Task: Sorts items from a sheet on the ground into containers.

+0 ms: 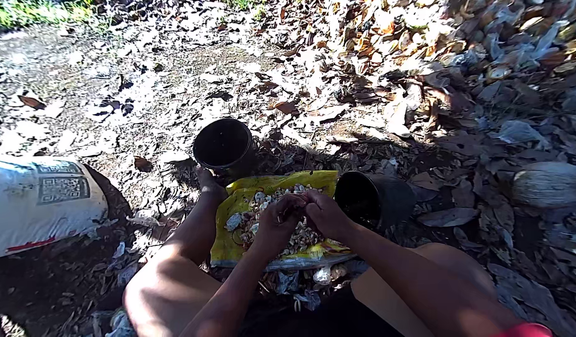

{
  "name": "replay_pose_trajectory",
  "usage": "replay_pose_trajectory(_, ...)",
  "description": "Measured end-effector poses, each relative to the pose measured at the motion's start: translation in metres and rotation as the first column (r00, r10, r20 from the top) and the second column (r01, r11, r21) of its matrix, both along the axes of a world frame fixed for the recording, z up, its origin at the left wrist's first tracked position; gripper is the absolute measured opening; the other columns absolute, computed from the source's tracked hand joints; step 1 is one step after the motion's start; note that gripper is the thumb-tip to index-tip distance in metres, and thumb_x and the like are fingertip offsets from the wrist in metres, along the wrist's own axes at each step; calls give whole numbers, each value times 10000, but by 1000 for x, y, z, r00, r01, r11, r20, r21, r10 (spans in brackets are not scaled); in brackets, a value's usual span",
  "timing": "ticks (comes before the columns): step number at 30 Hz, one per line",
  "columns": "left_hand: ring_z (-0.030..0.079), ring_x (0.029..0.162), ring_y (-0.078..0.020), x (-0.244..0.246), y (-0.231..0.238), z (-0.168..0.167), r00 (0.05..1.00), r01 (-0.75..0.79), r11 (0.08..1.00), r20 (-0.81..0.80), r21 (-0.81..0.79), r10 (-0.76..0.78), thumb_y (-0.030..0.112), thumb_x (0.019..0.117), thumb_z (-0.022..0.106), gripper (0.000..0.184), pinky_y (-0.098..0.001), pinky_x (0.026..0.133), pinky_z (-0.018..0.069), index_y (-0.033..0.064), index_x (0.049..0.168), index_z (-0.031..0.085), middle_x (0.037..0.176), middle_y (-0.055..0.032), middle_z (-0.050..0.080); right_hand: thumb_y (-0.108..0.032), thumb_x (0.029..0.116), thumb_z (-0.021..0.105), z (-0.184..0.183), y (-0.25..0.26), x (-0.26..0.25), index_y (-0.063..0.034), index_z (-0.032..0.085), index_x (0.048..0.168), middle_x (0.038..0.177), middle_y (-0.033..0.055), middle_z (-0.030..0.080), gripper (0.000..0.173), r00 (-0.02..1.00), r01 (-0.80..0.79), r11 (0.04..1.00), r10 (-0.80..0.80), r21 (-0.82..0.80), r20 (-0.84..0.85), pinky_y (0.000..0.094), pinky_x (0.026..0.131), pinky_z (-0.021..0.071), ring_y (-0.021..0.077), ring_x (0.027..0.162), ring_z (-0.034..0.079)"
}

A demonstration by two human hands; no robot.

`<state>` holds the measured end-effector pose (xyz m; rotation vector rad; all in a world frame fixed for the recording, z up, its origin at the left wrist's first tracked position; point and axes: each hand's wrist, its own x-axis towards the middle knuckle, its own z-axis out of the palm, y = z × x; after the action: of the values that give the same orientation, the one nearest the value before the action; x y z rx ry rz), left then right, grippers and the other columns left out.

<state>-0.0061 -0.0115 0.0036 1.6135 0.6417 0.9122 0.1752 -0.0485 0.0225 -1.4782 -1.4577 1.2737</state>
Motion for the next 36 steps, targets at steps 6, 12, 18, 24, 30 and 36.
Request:
replay_pose_trajectory(6, 678, 1048, -192, 5, -4, -2, 999, 0, 1000, 46, 17, -1, -47, 961, 600, 199, -352, 918, 583, 2, 1142, 667, 1149, -97, 698, -177, 1014, 392, -4, 1, -1, -68, 608, 1078, 843, 53, 600, 250, 995, -1, 1000, -1, 19, 103, 341, 617, 537, 138, 668, 603)
replay_pose_trajectory(12, 674, 1029, -218, -1, 2, 4, 996, -43, 999, 83, -19, 45, -58, 944, 589, 241, -367, 881, 591, 4, 1168, 657, 1145, -109, 689, -163, 1014, 391, 1, -2, -1, -38, 620, 1205, 876, 59, 636, 324, 983, 4, 1000, 0, 20, -181, 304, 553, 537, 132, 628, 605)
replay_pose_trajectory(18, 668, 1041, -233, -6, 4, 3, 989, -124, 990, 71, -63, 128, -65, 886, 664, 343, -373, 890, 586, 30, 1213, 636, 1158, -110, 684, -196, 1022, 591, 5, 1, -2, -43, 615, 1207, 919, 69, 689, 241, 980, -15, 999, 8, -35, -198, 299, 591, 584, 138, 653, 657)
replay_pose_trajectory(24, 676, 1022, -241, -1, 2, 0, 989, -125, 989, 63, -82, 130, -92, 853, 681, 385, -381, 868, 597, 11, 1218, 614, 1151, -120, 681, -126, 966, 550, 7, 0, -1, -56, 647, 1071, 828, 51, 661, 159, 993, 34, 999, -38, -39, -115, 296, 531, 554, 125, 592, 625)
replay_pose_trajectory(30, 677, 985, -247, 2, 2, 1, 982, -151, 979, 90, -135, 164, -101, 842, 672, 384, -396, 845, 598, 17, 1201, 606, 1115, -129, 679, -137, 957, 546, 7, 3, 1, -85, 671, 1016, 788, 18, 635, 148, 999, 32, 999, -32, -5, -24, 288, 546, 508, 100, 601, 583)
replay_pose_trajectory(36, 688, 959, -269, 1, 3, 0, 984, -145, 971, 77, -188, 162, -89, 861, 665, 362, -410, 828, 612, 10, 1204, 602, 1121, -149, 678, -141, 978, 489, 1, 7, 2, -109, 708, 974, 799, 1, 646, 221, 991, 74, 994, -82, 85, 106, 296, 645, 508, 81, 695, 602)
